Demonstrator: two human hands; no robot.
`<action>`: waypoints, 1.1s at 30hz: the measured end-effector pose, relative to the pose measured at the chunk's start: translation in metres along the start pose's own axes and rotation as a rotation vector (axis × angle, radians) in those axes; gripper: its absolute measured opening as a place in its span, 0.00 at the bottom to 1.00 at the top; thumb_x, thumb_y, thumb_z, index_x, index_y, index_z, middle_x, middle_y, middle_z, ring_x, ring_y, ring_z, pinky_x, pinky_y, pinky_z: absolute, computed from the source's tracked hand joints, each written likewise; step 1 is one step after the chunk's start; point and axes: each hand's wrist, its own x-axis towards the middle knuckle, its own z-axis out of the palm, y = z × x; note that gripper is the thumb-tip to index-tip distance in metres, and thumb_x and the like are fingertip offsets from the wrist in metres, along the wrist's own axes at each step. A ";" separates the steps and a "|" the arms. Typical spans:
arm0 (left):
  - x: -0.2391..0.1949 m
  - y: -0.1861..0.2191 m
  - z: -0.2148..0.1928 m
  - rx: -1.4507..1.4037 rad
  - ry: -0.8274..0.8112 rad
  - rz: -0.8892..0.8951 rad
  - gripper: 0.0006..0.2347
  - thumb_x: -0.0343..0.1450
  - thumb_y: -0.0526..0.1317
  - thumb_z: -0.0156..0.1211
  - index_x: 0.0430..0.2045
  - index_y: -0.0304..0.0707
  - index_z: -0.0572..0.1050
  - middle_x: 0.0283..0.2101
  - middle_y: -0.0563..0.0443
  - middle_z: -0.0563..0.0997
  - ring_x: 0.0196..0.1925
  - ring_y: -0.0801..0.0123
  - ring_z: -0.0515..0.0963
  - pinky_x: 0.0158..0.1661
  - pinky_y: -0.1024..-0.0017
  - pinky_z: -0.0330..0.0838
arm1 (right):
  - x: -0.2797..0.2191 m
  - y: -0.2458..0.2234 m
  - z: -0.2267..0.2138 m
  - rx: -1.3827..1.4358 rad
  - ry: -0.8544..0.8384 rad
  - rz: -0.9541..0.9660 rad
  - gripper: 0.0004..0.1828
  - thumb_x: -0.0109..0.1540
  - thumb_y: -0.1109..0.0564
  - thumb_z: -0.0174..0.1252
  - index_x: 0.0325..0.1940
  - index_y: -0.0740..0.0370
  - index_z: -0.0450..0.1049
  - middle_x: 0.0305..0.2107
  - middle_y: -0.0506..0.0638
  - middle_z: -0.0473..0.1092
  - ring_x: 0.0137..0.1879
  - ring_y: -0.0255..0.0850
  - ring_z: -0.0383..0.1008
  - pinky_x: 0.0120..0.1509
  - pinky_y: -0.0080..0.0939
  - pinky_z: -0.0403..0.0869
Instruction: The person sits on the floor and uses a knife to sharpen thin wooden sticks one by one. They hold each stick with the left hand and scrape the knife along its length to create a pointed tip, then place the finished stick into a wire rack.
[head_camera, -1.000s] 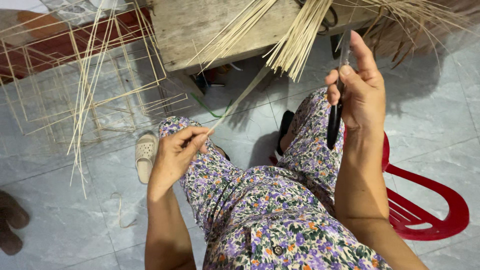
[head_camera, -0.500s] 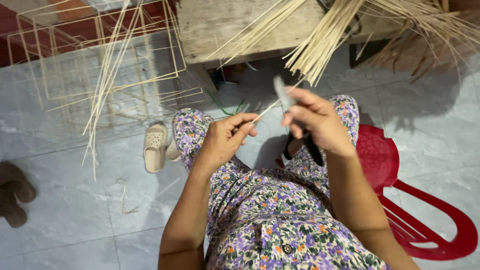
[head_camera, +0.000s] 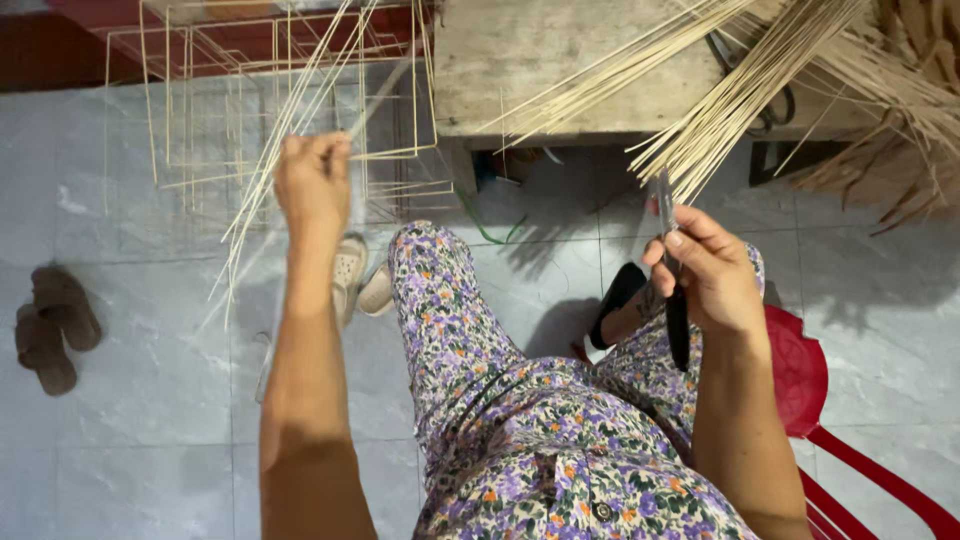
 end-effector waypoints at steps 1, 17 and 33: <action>0.012 -0.017 0.006 0.009 -0.005 -0.066 0.02 0.73 0.36 0.67 0.37 0.44 0.83 0.35 0.47 0.77 0.32 0.60 0.79 0.35 0.63 0.72 | 0.002 0.002 0.000 0.020 -0.015 0.013 0.19 0.70 0.63 0.51 0.66 0.68 0.70 0.33 0.54 0.73 0.28 0.36 0.68 0.32 0.32 0.68; 0.085 -0.132 0.100 0.462 0.140 -0.015 0.10 0.62 0.39 0.74 0.35 0.48 0.84 0.41 0.44 0.78 0.47 0.48 0.76 0.44 0.49 0.71 | 0.017 0.015 -0.010 0.080 0.101 0.141 0.19 0.68 0.61 0.52 0.64 0.64 0.70 0.30 0.52 0.74 0.27 0.34 0.68 0.30 0.32 0.69; 0.047 0.058 0.280 -0.069 -0.460 0.149 0.04 0.66 0.41 0.66 0.31 0.46 0.81 0.40 0.46 0.82 0.47 0.51 0.79 0.46 0.57 0.73 | 0.020 0.042 -0.002 0.122 0.119 0.257 0.18 0.68 0.60 0.51 0.62 0.65 0.70 0.30 0.52 0.74 0.26 0.33 0.69 0.29 0.30 0.69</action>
